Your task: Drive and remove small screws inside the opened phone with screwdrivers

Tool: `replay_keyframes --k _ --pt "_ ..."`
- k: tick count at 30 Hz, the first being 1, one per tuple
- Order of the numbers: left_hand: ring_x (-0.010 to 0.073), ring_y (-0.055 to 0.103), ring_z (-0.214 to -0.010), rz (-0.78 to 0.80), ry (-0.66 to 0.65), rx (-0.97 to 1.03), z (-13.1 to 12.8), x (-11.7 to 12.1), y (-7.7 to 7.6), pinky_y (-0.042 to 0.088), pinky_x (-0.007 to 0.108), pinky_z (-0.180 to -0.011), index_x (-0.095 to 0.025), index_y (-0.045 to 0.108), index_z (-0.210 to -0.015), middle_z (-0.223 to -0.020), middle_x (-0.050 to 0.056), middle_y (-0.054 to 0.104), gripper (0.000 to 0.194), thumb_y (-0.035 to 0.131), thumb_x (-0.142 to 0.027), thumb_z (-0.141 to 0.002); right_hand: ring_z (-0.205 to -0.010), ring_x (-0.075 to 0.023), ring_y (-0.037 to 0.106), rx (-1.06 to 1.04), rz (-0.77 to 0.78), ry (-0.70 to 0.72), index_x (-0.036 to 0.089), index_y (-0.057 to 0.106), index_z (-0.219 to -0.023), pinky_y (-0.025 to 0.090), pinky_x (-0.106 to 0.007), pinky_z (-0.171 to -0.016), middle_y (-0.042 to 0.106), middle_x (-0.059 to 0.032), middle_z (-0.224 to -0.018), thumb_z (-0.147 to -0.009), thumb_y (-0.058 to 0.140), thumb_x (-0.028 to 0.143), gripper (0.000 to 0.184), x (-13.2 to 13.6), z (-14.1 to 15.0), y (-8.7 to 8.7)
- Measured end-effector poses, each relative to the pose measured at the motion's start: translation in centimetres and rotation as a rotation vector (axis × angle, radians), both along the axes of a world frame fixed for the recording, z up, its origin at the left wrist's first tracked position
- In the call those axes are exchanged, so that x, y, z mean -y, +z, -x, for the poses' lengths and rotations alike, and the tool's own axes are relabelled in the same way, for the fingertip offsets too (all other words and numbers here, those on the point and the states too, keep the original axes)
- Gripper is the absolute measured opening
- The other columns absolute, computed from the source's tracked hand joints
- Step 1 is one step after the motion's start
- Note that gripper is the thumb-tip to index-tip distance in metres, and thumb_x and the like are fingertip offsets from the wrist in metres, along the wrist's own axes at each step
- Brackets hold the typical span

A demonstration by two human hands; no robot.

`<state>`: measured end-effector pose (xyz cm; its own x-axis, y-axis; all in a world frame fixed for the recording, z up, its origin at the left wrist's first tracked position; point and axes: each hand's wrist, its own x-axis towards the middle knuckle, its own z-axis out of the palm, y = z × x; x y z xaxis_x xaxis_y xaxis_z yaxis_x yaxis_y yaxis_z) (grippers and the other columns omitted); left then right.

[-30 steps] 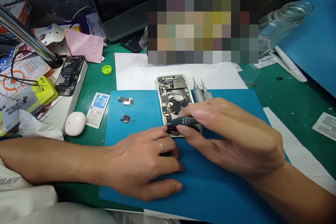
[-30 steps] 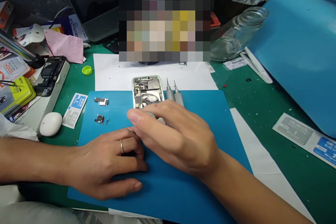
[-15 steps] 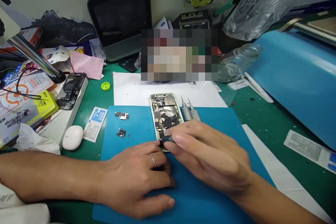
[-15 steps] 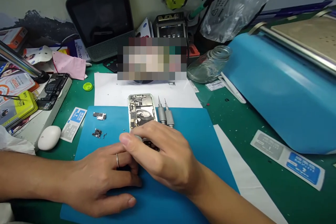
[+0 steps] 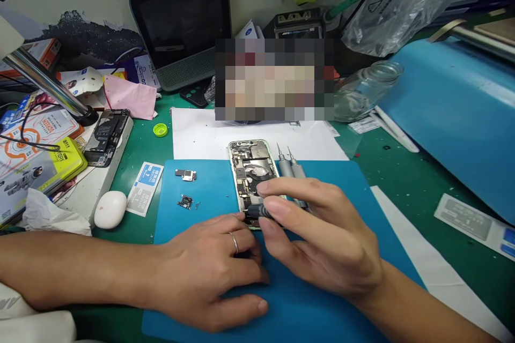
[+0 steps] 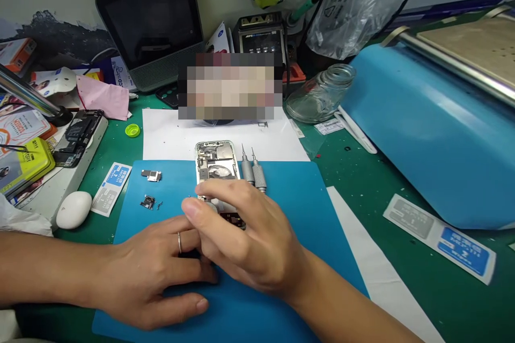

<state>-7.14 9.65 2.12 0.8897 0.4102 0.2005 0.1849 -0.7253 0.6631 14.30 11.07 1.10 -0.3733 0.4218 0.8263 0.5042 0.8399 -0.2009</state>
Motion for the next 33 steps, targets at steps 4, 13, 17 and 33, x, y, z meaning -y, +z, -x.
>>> replay_keyframes --k 4,13,17,33 --pt "0.025 0.063 -0.096 0.015 0.002 0.009 -0.1 -0.1 0.0 0.053 0.04 -0.094 -0.012 0.075 -0.104 -0.104 0.012 0.07 0.026 0.062 -0.034 -0.104 -0.091 -0.0196 0.075 -0.036 -0.005 0.004 0.02 0.062 -0.108 0.067 -0.033 -0.069 0.072 -0.0097 -0.105 -0.088 0.069 0.001 0.028 0.0 0.2 0.0" --pt "0.0255 0.063 -0.098 0.01 -0.008 0.004 0.0 0.0 -0.1 0.053 0.04 -0.096 -0.012 0.075 -0.105 -0.106 0.012 0.07 0.024 0.062 -0.033 -0.104 -0.091 -0.0213 0.075 -0.051 0.008 0.029 0.018 0.065 -0.108 0.067 -0.034 -0.069 0.073 -0.0114 -0.106 -0.084 0.071 -0.002 0.031 0.2 0.1 -0.4" --pt "0.0264 0.063 -0.097 -0.007 -0.015 0.0 0.0 -0.1 -0.2 0.053 0.041 -0.096 -0.012 0.076 -0.104 -0.103 0.012 0.069 0.026 0.062 -0.034 -0.104 -0.104 -0.0233 0.075 -0.034 0.041 0.008 0.018 0.064 -0.112 0.067 -0.038 -0.082 0.072 -0.0126 -0.114 -0.085 0.066 -0.003 0.035 0.2 -0.1 -0.2" --pt "0.0264 0.063 -0.095 0.02 -0.022 0.005 -0.2 -0.2 0.0 0.053 0.042 -0.096 -0.009 0.077 -0.105 -0.103 0.012 0.068 0.023 0.071 -0.03 -0.099 -0.109 -0.0268 0.075 0.016 0.139 0.011 0.025 0.062 -0.131 0.069 -0.042 -0.085 0.073 -0.0125 -0.121 -0.089 0.07 0.002 0.049 0.3 -0.7 0.4"
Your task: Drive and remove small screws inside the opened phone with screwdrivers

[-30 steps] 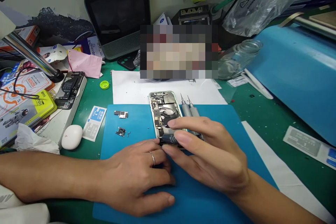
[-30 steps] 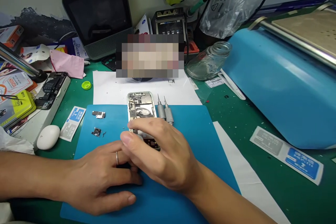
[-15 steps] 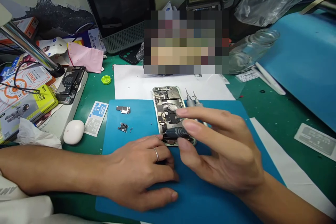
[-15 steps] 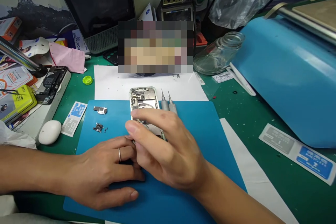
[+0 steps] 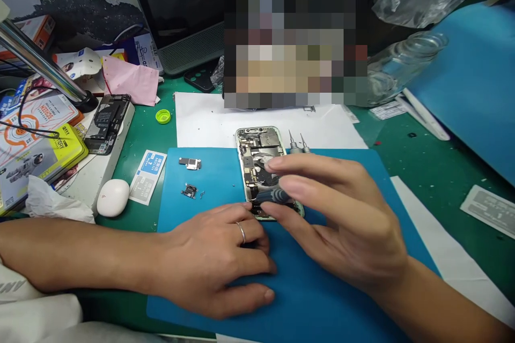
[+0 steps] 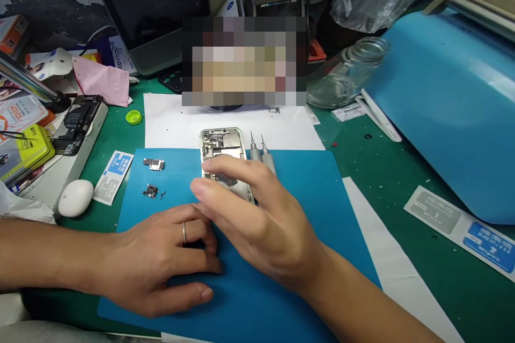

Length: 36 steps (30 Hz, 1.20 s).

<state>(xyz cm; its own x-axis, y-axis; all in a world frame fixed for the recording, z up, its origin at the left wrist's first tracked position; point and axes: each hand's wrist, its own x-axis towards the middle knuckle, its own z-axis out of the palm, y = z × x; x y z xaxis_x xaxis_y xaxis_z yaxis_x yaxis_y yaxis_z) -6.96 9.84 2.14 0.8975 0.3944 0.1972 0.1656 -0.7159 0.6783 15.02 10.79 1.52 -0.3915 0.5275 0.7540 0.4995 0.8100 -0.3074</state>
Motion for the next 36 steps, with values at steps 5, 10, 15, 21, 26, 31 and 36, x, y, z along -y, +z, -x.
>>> replay_keyframes --k 5,10,15,21,26,31,36 --pt "0.0262 0.063 -0.096 -0.008 -0.002 0.006 0.1 0.0 -0.1 0.052 0.043 -0.101 -0.01 0.077 -0.105 -0.104 0.012 0.069 0.024 0.067 -0.031 -0.102 -0.123 -0.0283 0.071 0.006 0.025 0.043 0.016 0.047 -0.152 0.068 -0.039 -0.093 0.068 -0.0204 -0.135 -0.088 0.066 -0.004 0.07 0.0 0.1 -0.4" --pt "0.0265 0.062 -0.095 0.0 0.0 -0.002 0.1 0.0 0.0 0.053 0.042 -0.097 -0.009 0.078 -0.106 -0.103 0.012 0.069 0.024 0.068 -0.03 -0.101 -0.113 -0.0257 0.076 -0.069 0.054 0.073 0.022 0.046 -0.154 0.069 -0.039 -0.09 0.075 -0.0139 -0.124 -0.088 0.067 -0.004 0.074 0.0 0.2 -0.6" --pt "0.0267 0.063 -0.095 0.021 -0.009 0.012 0.0 -0.1 0.0 0.052 0.043 -0.099 -0.008 0.079 -0.104 -0.102 0.012 0.068 0.024 0.07 -0.029 -0.1 -0.122 -0.028 0.072 -0.034 0.041 0.059 0.019 0.047 -0.154 0.068 -0.041 -0.096 0.067 -0.0199 -0.138 -0.086 0.065 -0.006 0.075 -0.1 0.1 -0.5" --pt "0.026 0.062 -0.094 0.019 -0.007 0.009 0.0 0.0 0.0 0.052 0.042 -0.098 -0.008 0.078 -0.104 -0.102 0.012 0.069 0.023 0.07 -0.029 -0.1 -0.107 -0.0235 0.079 -0.075 0.131 0.08 0.031 0.034 -0.164 0.071 -0.036 -0.087 0.077 -0.0102 -0.122 -0.09 0.068 -0.002 0.087 0.2 0.0 -1.5" --pt "0.0247 0.062 -0.094 0.028 0.009 0.014 0.2 0.0 0.1 0.051 0.041 -0.101 -0.009 0.078 -0.104 -0.102 0.011 0.069 0.021 0.07 -0.029 -0.1 -0.097 -0.0232 0.08 -0.198 0.145 0.065 0.032 0.038 -0.163 0.071 -0.035 -0.085 0.079 -0.0088 -0.12 -0.086 0.072 -0.003 0.091 0.4 -0.1 -1.5" --pt "0.0234 0.062 -0.091 -0.003 0.062 0.041 0.1 0.3 0.1 0.052 0.04 -0.096 -0.011 0.077 -0.101 -0.1 0.01 0.07 0.024 0.065 -0.031 -0.103 -0.093 -0.0231 0.081 -0.255 0.154 0.065 0.034 0.041 -0.161 0.072 -0.036 -0.081 0.08 -0.0062 -0.115 -0.085 0.074 -0.002 0.09 0.5 0.2 -1.5" --pt "0.0209 0.062 -0.087 -0.086 0.116 0.024 0.4 0.6 0.3 0.032 0.052 -0.122 -0.014 0.077 -0.098 -0.097 0.006 0.07 0.027 0.058 -0.031 -0.106 -0.098 -0.0208 0.08 -0.348 0.243 0.083 0.037 0.045 -0.157 0.071 -0.034 -0.084 0.076 -0.0053 -0.119 -0.086 0.072 -0.003 0.085 0.4 0.6 -1.7"
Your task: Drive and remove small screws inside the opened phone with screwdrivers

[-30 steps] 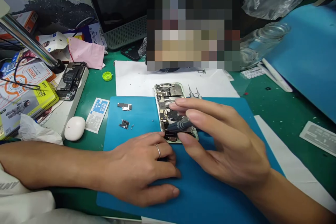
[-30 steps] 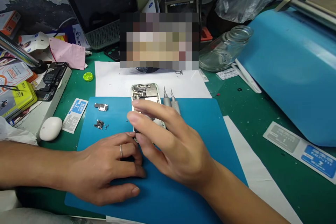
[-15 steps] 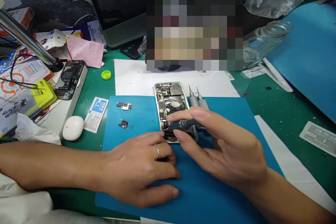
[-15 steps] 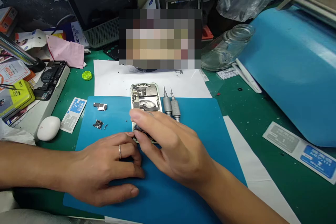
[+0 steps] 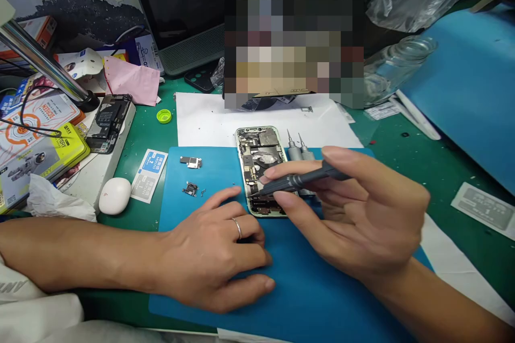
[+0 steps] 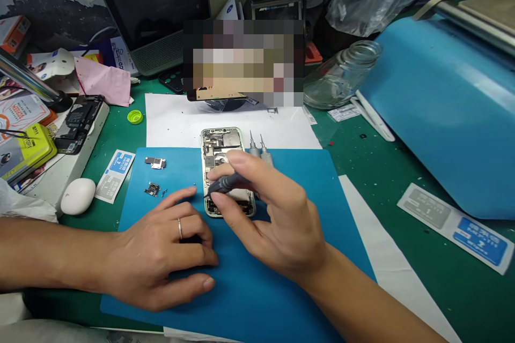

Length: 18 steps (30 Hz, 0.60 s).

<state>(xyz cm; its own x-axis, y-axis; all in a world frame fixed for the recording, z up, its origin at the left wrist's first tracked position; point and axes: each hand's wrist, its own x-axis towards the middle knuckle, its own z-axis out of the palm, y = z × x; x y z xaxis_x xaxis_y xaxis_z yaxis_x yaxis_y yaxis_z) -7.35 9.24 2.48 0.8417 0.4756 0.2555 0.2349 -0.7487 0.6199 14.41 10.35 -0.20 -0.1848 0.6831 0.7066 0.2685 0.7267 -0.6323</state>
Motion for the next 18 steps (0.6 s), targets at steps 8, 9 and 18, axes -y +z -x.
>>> replay_keyframes --k 8,9,18 --pt "0.0236 0.061 -0.094 -0.045 -0.025 -0.049 0.1 0.19 -0.39 0.021 0.054 -0.129 -0.013 0.077 -0.103 -0.101 0.007 0.07 0.025 0.06 -0.032 -0.105 -0.096 -0.0195 0.081 0.044 0.186 0.044 0.033 0.062 -0.124 0.07 -0.029 -0.082 0.079 -0.0008 -0.109 -0.09 0.071 0.005 0.045 -0.15 0.63 0.14" --pt "0.0238 0.06 -0.094 -0.047 -0.029 -0.057 0.1 0.21 -0.42 0.021 0.054 -0.129 -0.013 0.077 -0.104 -0.101 0.007 0.069 0.025 0.061 -0.032 -0.105 -0.095 -0.0193 0.081 0.051 0.199 0.036 0.033 0.063 -0.121 0.07 -0.028 -0.08 0.08 0.0001 -0.109 -0.09 0.071 0.006 0.042 -0.15 0.65 0.15" --pt "0.0259 0.06 -0.098 -0.063 -0.065 -0.104 0.32 0.25 -0.47 0.028 0.058 -0.125 -0.013 0.075 -0.111 -0.106 0.01 0.068 0.023 0.062 -0.031 -0.104 -0.094 -0.02 0.081 0.094 0.114 -0.051 0.03 0.064 -0.121 0.07 -0.028 -0.083 0.082 -0.0022 -0.105 -0.088 0.074 0.007 0.041 -0.09 0.2 0.33"
